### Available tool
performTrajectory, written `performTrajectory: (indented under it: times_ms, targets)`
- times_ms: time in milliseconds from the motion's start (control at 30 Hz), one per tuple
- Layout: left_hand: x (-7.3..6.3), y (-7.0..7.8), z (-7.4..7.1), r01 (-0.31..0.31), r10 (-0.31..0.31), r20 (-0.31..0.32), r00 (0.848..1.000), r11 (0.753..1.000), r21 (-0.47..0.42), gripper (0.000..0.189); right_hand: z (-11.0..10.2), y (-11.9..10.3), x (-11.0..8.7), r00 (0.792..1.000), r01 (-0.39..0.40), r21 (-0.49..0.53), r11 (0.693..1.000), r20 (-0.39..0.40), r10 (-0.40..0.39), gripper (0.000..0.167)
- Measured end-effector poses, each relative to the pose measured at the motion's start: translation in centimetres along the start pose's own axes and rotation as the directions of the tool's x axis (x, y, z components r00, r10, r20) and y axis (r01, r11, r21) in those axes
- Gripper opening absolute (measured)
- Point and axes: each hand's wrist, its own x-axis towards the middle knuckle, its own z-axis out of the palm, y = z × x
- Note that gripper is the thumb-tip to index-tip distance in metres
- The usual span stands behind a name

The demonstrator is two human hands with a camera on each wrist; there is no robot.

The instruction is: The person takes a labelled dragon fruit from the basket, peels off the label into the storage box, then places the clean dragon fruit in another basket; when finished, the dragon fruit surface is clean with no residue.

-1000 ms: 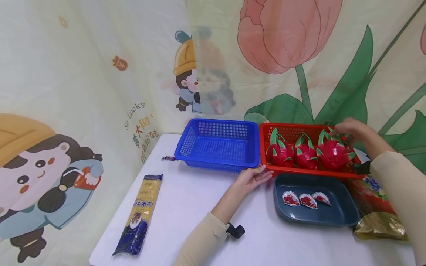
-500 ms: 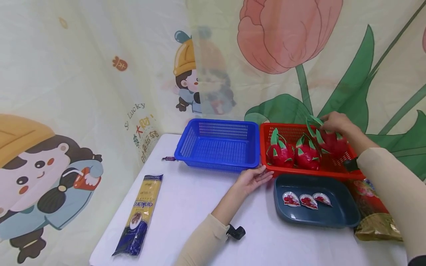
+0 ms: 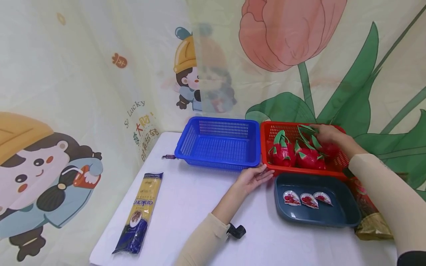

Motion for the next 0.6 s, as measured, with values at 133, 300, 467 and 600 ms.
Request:
performTrajectory:
  times_ms: [133,300,467,600]
  targets:
    - [0.0,-0.2,0.1,0.01,-0.01,0.009,1.0,1.0,0.003,0.008,0.4,0.2,-0.8,0.998,0.042,0.026,0.999,-0.054,-0.041,0.053]
    - [0.0,-0.2,0.0,0.015,-0.015,-0.004,1.0,1.0,-0.002,0.007,-0.1,0.5,-2.3,0.997,0.016,0.149,0.989,-0.081,-0.004,0.052]
    - [-0.2,0.1,-0.2,0.018,-0.018,-0.012,1.0,1.0,0.023,0.016,-0.8,0.2,-3.4,0.995,0.025,0.272,0.962,-0.1,0.003,0.056]
    - [-0.6,0.4,-0.3,0.034,-0.033,-0.008,0.999,0.999,0.041,0.012,-1.3,-0.2,-4.0,0.996,0.025,0.404,0.915,-0.093,0.013,0.058]
